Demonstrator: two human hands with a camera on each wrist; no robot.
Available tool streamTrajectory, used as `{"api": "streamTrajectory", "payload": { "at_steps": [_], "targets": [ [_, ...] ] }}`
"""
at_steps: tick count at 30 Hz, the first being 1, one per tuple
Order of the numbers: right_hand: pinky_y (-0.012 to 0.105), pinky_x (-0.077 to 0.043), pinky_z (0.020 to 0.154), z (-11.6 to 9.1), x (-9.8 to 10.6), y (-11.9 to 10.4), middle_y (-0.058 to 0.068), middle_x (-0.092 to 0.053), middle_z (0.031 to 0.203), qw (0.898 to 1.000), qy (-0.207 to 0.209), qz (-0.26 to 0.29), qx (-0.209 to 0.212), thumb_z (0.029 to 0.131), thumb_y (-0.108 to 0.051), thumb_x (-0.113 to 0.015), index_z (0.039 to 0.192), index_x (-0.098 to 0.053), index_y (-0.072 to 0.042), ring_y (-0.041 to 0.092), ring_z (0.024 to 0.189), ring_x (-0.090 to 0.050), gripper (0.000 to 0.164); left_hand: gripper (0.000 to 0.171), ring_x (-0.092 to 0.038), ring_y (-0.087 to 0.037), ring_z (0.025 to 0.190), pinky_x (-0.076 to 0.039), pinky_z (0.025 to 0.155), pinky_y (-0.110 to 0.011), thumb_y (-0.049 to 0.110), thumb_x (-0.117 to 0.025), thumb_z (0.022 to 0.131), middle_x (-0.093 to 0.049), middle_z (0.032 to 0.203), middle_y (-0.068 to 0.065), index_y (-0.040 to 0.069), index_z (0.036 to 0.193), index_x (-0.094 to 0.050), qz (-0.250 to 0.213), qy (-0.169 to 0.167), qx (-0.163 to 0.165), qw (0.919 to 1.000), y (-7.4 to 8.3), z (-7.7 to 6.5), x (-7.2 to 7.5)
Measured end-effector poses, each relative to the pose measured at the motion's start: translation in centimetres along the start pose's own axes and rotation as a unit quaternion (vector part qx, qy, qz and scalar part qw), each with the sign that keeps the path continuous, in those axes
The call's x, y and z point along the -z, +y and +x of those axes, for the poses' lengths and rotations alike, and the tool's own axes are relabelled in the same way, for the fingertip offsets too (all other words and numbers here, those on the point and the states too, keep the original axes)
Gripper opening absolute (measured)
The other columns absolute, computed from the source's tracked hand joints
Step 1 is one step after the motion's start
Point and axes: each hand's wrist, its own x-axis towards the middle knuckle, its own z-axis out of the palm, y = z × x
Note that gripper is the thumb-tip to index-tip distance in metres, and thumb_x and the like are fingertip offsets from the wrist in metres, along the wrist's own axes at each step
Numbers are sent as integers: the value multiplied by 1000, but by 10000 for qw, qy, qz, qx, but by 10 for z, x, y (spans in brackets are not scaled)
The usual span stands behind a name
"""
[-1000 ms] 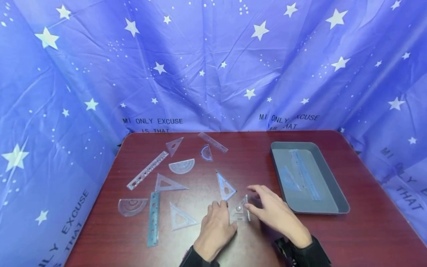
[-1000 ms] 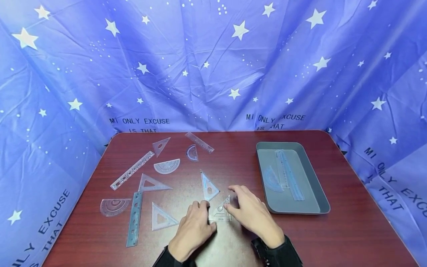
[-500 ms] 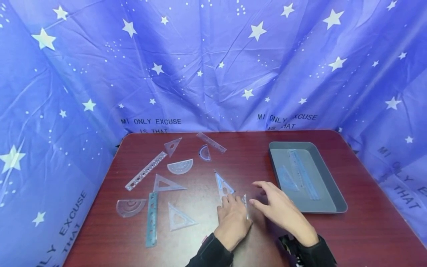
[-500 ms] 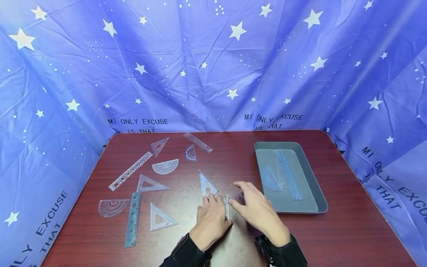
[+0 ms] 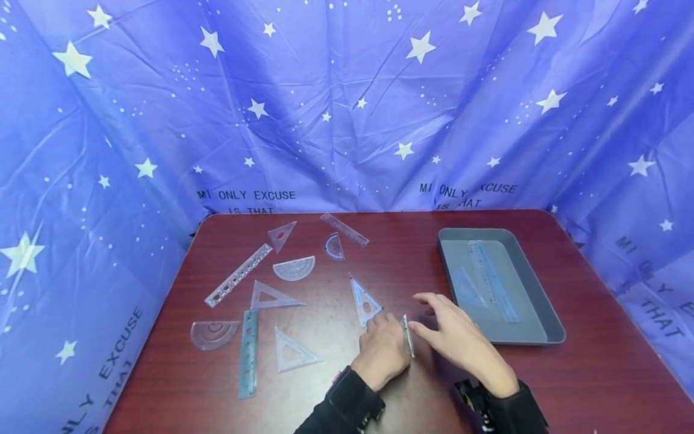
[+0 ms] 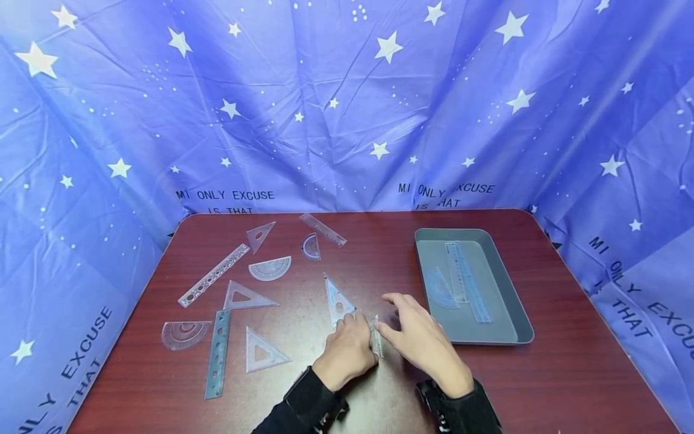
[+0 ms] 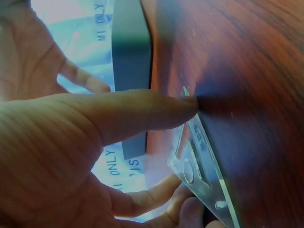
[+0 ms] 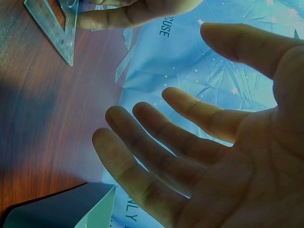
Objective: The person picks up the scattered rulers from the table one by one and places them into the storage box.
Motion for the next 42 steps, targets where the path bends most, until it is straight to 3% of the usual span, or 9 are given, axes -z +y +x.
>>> {"api": "streamTrajectory", "payload": {
  "at_steps": [6, 12, 15, 23, 27, 29, 34, 37, 42],
  "targets": [
    [57, -59, 98, -1, -1, 3, 17, -69, 139, 9999, 118, -86, 36, 99, -29, -78, 142, -63, -5, 37, 119, -73, 52, 39, -61, -36, 98, -57, 78, -50, 33, -67, 102, -62, 106, -20, -2, 117, -61, -72, -69, -29, 9999, -4, 3, 1],
    [60, -57, 100, -3, 0, 8, 18, -69, 140, 9997, 168, -158, 30, 99, -29, -78, 143, -63, -6, 39, 123, -70, 52, 48, -62, -34, 100, -59, 79, -49, 15, -87, 79, -64, 109, -18, 2, 115, -58, -69, 24, -125, 9999, -7, 1, 1],
    [60, -57, 100, -4, 1, 9, 18, -69, 139, 9996, 186, -224, 2, 99, -29, -77, 142, -63, -6, 40, 124, -69, 51, 48, -64, -34, 98, -59, 78, -50, 8, -87, 74, -65, 105, -17, 3, 112, -58, -361, 120, -230, 9990, -14, 2, 0],
    [62, -55, 103, -4, 4, 13, 20, -69, 138, 9993, 168, -328, -74, 99, -30, -77, 141, -64, -4, 41, 128, -66, 51, 39, -62, -12, 73, -52, 67, -33, 0, -70, 72, -63, 82, 11, 21, 104, -67, -1507, 437, -648, 9855, -60, 34, -41],
    [64, -53, 105, -5, 6, 16, 22, -68, 140, 9991, 177, -372, -112, 99, -31, -77, 141, -64, -4, 44, 132, -64, 52, 28, -64, -15, 79, -53, 69, -34, 15, -77, 77, -64, 89, 6, 20, 103, -70, -1407, 594, -774, 9852, -64, 35, -40],
    [65, -52, 106, -6, 6, 16, 22, -68, 140, 9990, 180, -378, -129, 99, -30, -77, 141, -64, -3, 44, 132, -63, 52, 29, -67, -25, 90, -57, 72, -43, 23, -82, 80, -67, 101, -5, 15, 106, -72, -1199, 597, -721, 9884, -54, 26, -28],
    [65, -52, 106, -6, 7, 16, 22, -67, 141, 9992, 89, -359, -175, 99, -31, -77, 142, -63, -4, 45, 133, -63, 52, 65, -62, -40, 119, -59, 82, -54, 39, -93, 78, -65, 125, -25, -3, 120, -69, -294, 465, -295, 9980, -13, 2, -4],
    [65, -52, 105, -5, 8, 15, 23, -66, 143, 9992, -40, -313, -239, 100, -34, -76, 144, -62, -4, 45, 134, -62, 55, 82, -59, -36, 120, -56, 86, -50, 54, -96, 73, -64, 124, -20, 0, 126, -65, 496, 496, 12, 9975, 5, -4, -8],
    [65, -52, 104, -5, 9, 14, 23, -64, 145, 9991, -187, -233, -306, 101, -36, -75, 146, -60, -3, 45, 134, -61, 57, 77, -57, -30, 111, -54, 82, -49, 56, -93, 75, -60, 118, -14, 5, 126, -66, 1226, 577, 184, 9906, 21, -9, -18]
  ]
}}
